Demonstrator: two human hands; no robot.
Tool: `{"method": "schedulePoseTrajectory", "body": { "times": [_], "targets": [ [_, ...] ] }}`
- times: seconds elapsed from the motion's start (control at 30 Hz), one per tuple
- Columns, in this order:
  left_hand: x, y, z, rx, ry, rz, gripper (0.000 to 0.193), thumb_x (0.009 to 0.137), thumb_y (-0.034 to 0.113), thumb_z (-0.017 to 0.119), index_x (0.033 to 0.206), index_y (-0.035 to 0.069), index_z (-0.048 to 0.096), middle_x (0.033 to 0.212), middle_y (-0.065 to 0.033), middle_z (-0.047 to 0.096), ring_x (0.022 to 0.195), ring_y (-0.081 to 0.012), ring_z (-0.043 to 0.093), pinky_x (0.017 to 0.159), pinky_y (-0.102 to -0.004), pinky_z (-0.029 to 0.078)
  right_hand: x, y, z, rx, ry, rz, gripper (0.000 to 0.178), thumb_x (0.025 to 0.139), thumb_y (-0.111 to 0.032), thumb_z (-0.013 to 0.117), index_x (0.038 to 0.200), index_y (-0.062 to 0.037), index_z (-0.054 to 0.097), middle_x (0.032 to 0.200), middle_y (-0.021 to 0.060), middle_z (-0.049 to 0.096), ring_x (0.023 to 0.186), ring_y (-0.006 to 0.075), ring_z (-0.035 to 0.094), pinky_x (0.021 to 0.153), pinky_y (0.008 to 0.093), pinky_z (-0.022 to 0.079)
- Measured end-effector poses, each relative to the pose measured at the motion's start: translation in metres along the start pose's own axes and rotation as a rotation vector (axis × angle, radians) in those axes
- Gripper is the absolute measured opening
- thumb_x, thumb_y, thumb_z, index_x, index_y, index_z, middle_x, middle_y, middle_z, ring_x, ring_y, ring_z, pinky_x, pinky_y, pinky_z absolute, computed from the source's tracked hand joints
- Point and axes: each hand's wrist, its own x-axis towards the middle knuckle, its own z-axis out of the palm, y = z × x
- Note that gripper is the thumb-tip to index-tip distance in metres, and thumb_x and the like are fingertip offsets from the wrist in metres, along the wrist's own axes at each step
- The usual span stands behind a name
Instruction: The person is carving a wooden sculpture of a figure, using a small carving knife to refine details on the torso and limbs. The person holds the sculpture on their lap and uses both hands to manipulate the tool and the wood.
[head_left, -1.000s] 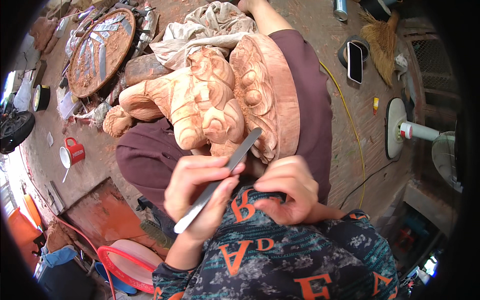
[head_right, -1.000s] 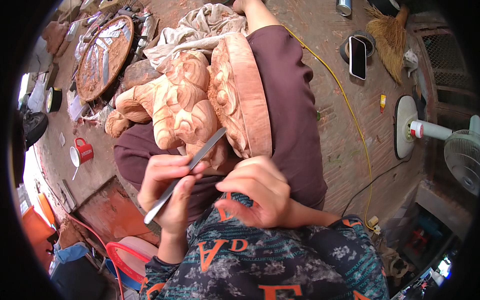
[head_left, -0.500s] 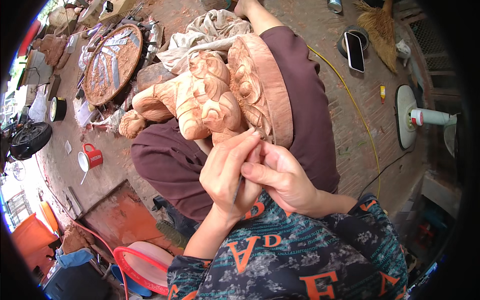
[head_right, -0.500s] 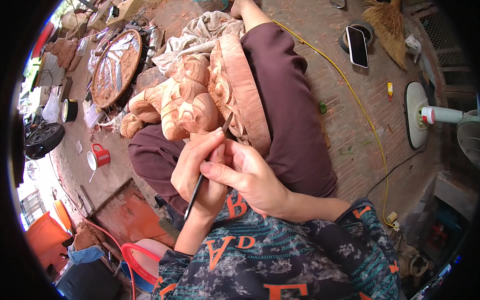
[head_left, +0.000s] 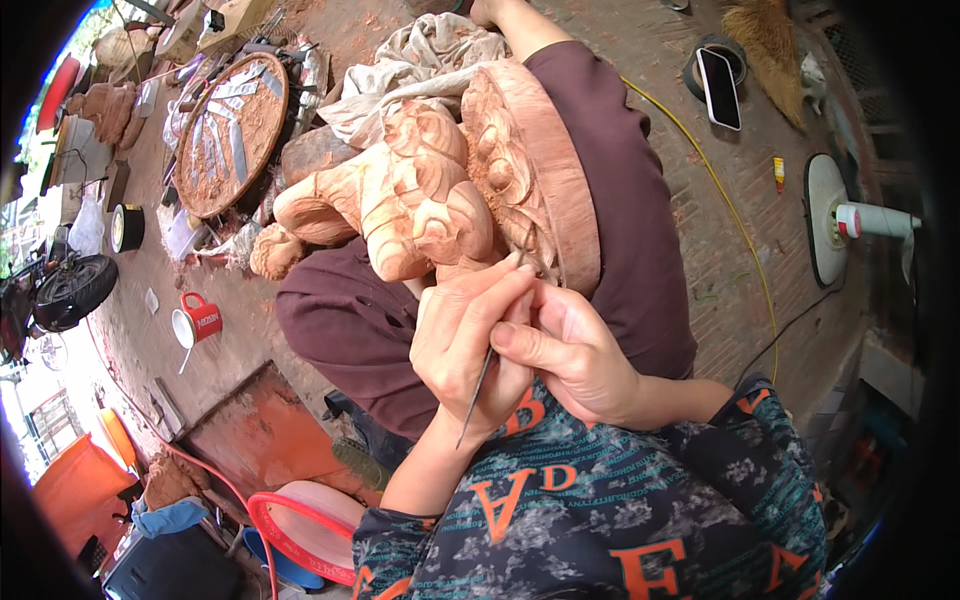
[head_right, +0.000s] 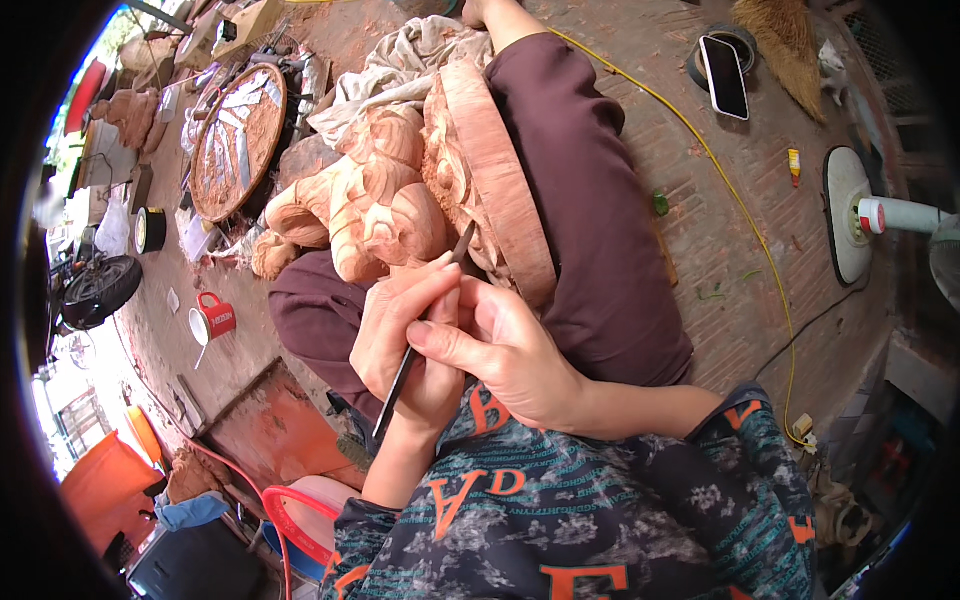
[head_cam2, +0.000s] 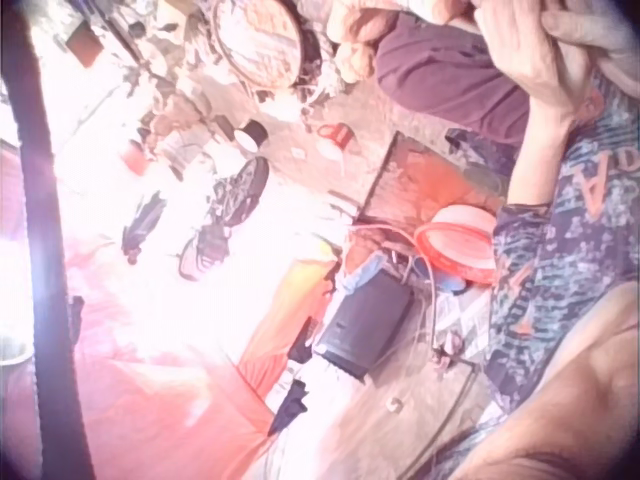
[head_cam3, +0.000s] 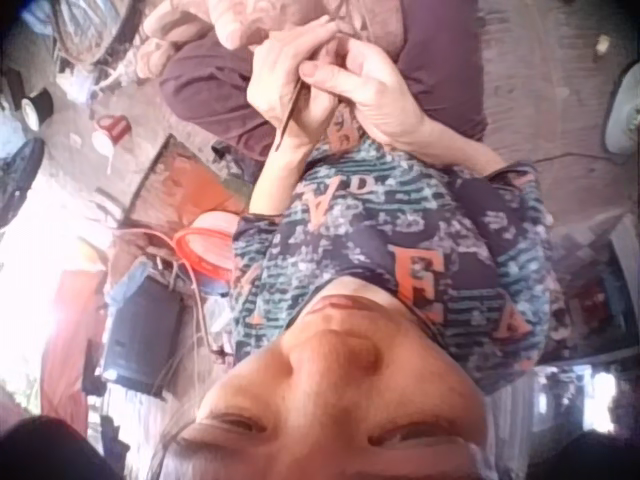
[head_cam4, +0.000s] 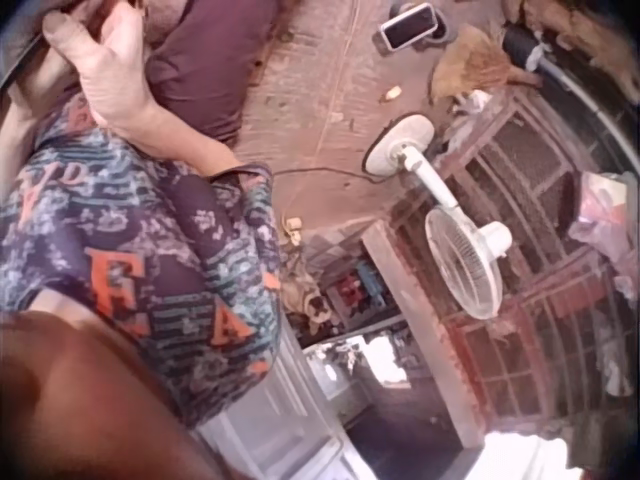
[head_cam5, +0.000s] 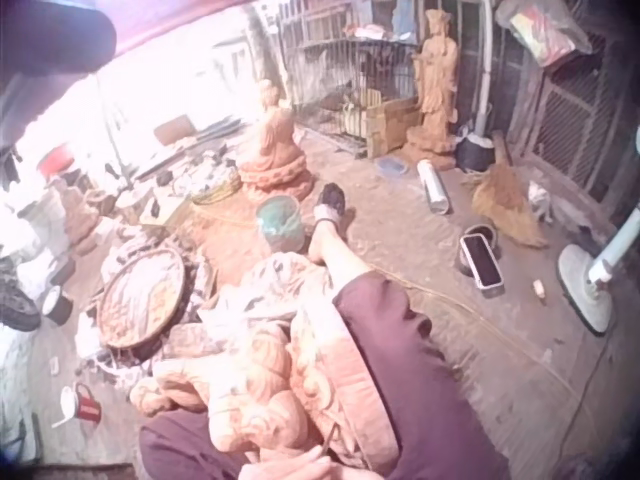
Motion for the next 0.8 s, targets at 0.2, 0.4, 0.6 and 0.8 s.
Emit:
{"method": "schedulePoseTrajectory", "body": {
  "times": [0.2, 0.4, 0.6, 0.8],
  "targets": [
    [0.002, -0.006, -0.002, 0.058, 0.028, -0.124, 0.017, 0.078, 0.004, 0.071, 0.095, 0.002, 0.071, 0.091, -0.0123, 0.072, 0.08, -0.0242, 0.068, 0.073, -0.0325, 0.047, 0.021, 0.0, 0.0, 0.033, -0.047, 0.06, 0.028, 0.094, -0.013, 0.063, 0.115, 0.0026, 0.054, 0.107, 0.0052, 0.062, 0.1, 0.0086, 0.057, 0.088, 0.0259, 0.047],
    [0.006, -0.013, -0.01, 0.034, -0.027, -0.059, 0.017, 0.077, 0.004, 0.071, 0.094, 0.003, 0.071, 0.09, -0.0115, 0.072, 0.081, -0.0251, 0.068, 0.074, -0.0332, 0.047, 0.022, 0.002, -0.003, -0.06, -0.095, 0.026, 0.025, 0.095, -0.012, 0.061, 0.116, 0.0001, 0.053, 0.107, 0.0044, 0.061, 0.103, 0.0108, 0.058, 0.091, 0.0272, 0.046],
    [0.005, -0.009, -0.013, -0.022, -0.101, 0.013, 0.024, 0.071, 0.004, 0.068, 0.095, 0.002, 0.071, 0.093, -0.0124, 0.072, 0.082, -0.025, 0.068, 0.076, -0.0341, 0.047, 0.004, 0.001, -0.006, -0.012, -0.077, 0.013, 0.024, 0.094, -0.012, 0.065, 0.112, 0.0011, 0.057, 0.106, 0.0045, 0.063, 0.099, 0.008, 0.058, 0.087, 0.0258, 0.047],
    [0.006, -0.002, -0.015, -0.019, -0.149, -0.006, 0.025, 0.068, 0.004, 0.067, 0.093, 0.002, 0.071, 0.093, -0.0125, 0.072, 0.082, -0.0259, 0.066, 0.076, -0.0335, 0.047, 0.0, 0.003, -0.013, 0.047, -0.105, 0.054, 0.021, 0.094, -0.011, 0.065, 0.109, 0.001, 0.057, 0.104, 0.0039, 0.063, 0.097, 0.0088, 0.058, 0.087, 0.0258, 0.047]
  ]
}}
